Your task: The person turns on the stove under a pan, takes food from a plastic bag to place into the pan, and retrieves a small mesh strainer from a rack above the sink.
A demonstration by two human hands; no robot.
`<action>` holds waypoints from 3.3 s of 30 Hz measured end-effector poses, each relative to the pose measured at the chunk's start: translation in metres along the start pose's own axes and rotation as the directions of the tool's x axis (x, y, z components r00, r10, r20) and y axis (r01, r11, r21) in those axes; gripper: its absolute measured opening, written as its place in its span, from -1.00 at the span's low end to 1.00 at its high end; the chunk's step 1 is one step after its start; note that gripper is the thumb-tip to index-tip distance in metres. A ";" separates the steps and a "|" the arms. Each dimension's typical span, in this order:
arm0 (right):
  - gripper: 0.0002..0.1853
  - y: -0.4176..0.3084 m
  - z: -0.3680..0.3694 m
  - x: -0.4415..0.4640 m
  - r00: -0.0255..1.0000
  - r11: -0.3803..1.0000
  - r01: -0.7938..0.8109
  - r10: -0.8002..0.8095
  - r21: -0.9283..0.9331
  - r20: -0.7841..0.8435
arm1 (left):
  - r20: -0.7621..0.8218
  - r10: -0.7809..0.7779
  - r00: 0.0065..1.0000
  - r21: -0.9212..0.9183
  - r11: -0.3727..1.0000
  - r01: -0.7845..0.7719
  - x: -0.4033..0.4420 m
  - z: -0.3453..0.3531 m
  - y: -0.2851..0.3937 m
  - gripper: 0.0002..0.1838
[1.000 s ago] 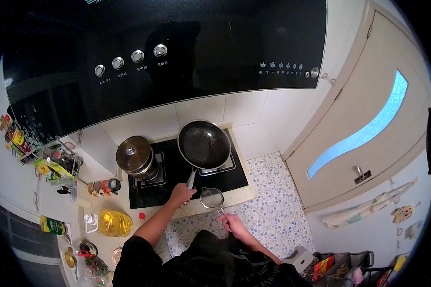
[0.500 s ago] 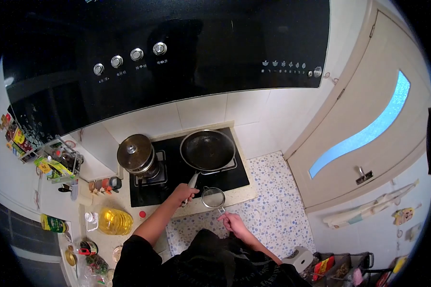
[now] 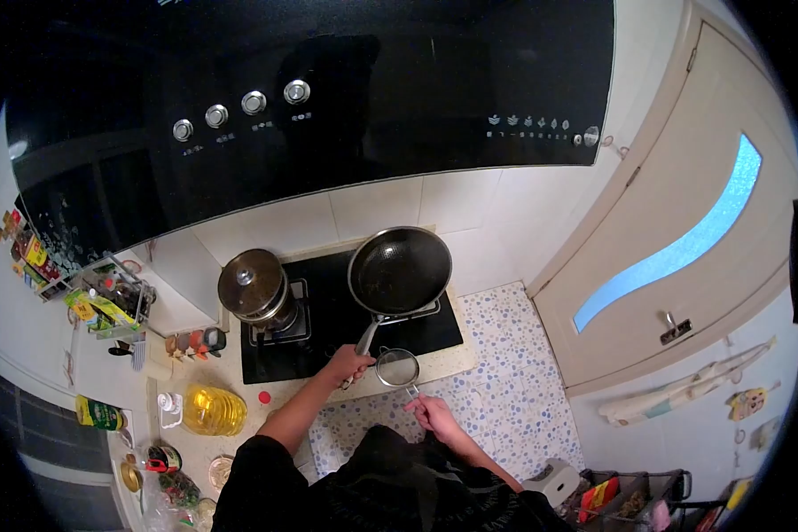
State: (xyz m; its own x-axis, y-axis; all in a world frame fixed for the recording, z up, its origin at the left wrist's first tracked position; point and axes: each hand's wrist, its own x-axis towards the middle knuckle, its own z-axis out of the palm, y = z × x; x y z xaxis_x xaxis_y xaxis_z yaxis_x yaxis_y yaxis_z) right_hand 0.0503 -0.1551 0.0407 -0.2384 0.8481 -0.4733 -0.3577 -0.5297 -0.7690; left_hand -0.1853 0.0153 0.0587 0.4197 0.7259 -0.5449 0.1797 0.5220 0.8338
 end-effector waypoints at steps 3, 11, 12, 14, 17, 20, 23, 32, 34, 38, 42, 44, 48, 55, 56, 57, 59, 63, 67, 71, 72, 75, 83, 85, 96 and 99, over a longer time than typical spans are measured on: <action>-0.52 0.002 -0.001 0.000 0.999 0.999 0.022 -0.023 -0.034 -0.023 | -0.047 0.062 0.997 0.124 0.991 -0.056 0.003 0.004 0.000 -0.79; -0.52 0.003 -0.002 -0.002 1.000 1.000 0.010 -0.010 -0.022 -0.013 | -0.168 0.015 0.986 0.203 0.979 0.020 -0.002 0.009 0.021 -0.75; -0.51 0.003 -0.001 -0.002 1.000 1.000 0.004 -0.005 -0.016 -0.012 | -0.177 0.008 0.984 0.202 0.979 0.028 -0.005 0.010 0.025 -0.74; -0.51 0.005 -0.002 0.000 1.000 0.999 0.009 -0.009 -0.039 -0.014 | -0.190 -0.023 0.981 0.201 0.978 0.062 -0.010 0.012 0.033 -0.74; -0.51 0.008 0.000 0.002 1.000 0.998 0.002 -0.003 -0.058 -0.015 | -0.184 -0.088 0.979 0.110 0.988 0.110 -0.012 0.008 0.033 -0.75; -0.51 0.008 0.000 0.003 1.000 0.998 0.003 -0.004 -0.069 -0.015 | -0.144 -0.158 0.977 -0.012 0.987 0.158 -0.018 0.005 0.036 -0.76; -0.51 0.009 -0.002 0.006 1.000 0.997 0.008 -0.008 -0.079 0.000 | -0.069 -0.173 0.983 -0.082 0.983 0.167 -0.017 -0.004 0.026 -0.78; -0.51 0.019 -0.006 0.012 0.999 0.997 -0.017 0.020 -0.080 0.035 | -0.143 0.016 0.990 0.119 0.993 0.001 -0.006 0.003 -0.004 -0.79; -0.52 0.017 -0.005 0.013 0.998 0.998 -0.032 0.035 -0.054 0.049 | -0.180 0.069 0.981 0.203 0.979 -0.032 -0.004 0.007 -0.003 -0.77; -0.53 0.010 -0.007 0.010 0.998 0.998 -0.029 0.031 -0.047 0.051 | -0.265 0.092 0.960 0.306 0.952 -0.007 -0.009 0.018 0.020 -0.70; -0.57 0.004 -0.005 0.007 0.999 0.999 -0.043 0.043 -0.006 0.030 | -0.333 0.029 0.942 0.319 0.944 0.084 -0.007 0.011 0.029 -0.65; -0.53 0.001 -0.004 0.007 0.999 0.999 -0.030 0.031 -0.033 0.032 | -0.292 -0.017 0.956 0.273 0.957 0.100 -0.003 0.001 0.028 -0.64; -0.52 0.006 -0.008 0.014 0.999 0.999 -0.028 0.029 -0.036 0.042 | -0.252 -0.178 0.951 0.159 0.962 0.222 -0.023 0.004 0.055 -0.69; -0.52 0.002 -0.008 0.017 0.998 0.997 -0.041 0.044 -0.059 0.039 | -0.063 -0.101 0.993 -0.040 0.994 0.098 -0.018 -0.005 0.025 -0.82; -0.51 0.002 -0.007 0.016 0.998 0.998 -0.041 0.043 -0.055 0.043 | -0.036 -0.081 0.996 -0.060 0.995 0.079 -0.016 -0.004 0.018 -0.82; -0.51 0.002 -0.007 0.016 0.998 0.998 -0.040 0.043 -0.050 0.046 | -0.010 -0.062 0.998 -0.080 0.995 0.061 -0.015 -0.003 0.014 -0.82; -0.51 0.002 -0.007 0.016 0.998 0.998 -0.045 0.046 -0.041 0.044 | -0.041 -0.035 0.999 -0.021 0.999 0.034 -0.009 0.002 0.007 -0.83; -0.50 0.004 -0.009 0.015 0.998 0.997 -0.037 0.040 -0.074 0.044 | -0.106 0.084 0.991 0.124 0.990 -0.071 0.010 0.005 -0.013 -0.82; -0.53 0.001 -0.009 0.011 0.998 0.999 -0.048 0.049 -0.025 0.030 | -0.218 0.148 0.965 0.361 0.930 -0.061 0.003 0.014 0.002 -0.76; -0.50 0.001 -0.013 0.010 0.999 0.999 -0.031 0.033 -0.040 0.040 | -0.294 0.094 0.951 0.400 0.916 0.032 -0.009 0.018 0.027 -0.70; -0.50 0.001 -0.013 0.010 0.999 0.998 -0.018 0.020 -0.052 0.041 | -0.288 0.068 0.955 0.397 0.916 0.055 -0.011 0.016 0.033 -0.68; -0.50 0.000 -0.013 0.011 0.999 0.995 -0.008 0.011 -0.098 0.032 | -0.252 0.045 0.967 0.336 0.941 0.044 -0.008 0.009 0.034 -0.66; -0.53 0.001 -0.013 0.018 0.997 0.999 -0.037 0.039 -0.034 0.064 | -0.124 -0.182 0.975 -0.077 0.982 0.174 -0.024 -0.005 0.047 -0.80; -0.53 0.003 -0.013 0.019 0.997 0.999 -0.036 0.038 -0.034 0.066 | -0.091 -0.177 0.980 -0.054 0.984 0.172 -0.019 -0.010 0.037 -0.80; -0.60 0.009 -0.019 0.022 0.998 0.999 -0.009 0.011 -0.042 0.058 | -0.156 0.107 0.982 0.207 0.976 -0.073 -0.003 0.013 0.008 -0.80; -0.57 0.012 -0.022 0.021 0.998 0.999 0.003 0.000 -0.043 0.069 | -0.204 0.133 0.970 0.301 0.951 -0.067 -0.002 0.018 0.012 -0.77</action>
State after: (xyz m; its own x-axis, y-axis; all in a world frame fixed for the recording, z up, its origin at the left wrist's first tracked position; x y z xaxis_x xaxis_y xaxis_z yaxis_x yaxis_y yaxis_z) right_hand 0.0611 -0.1432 0.0124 -0.3003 0.8453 -0.4420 -0.3195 -0.5258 -0.7884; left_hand -0.1683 0.0122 0.0711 0.2492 0.8651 -0.4354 0.4108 0.3127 0.8564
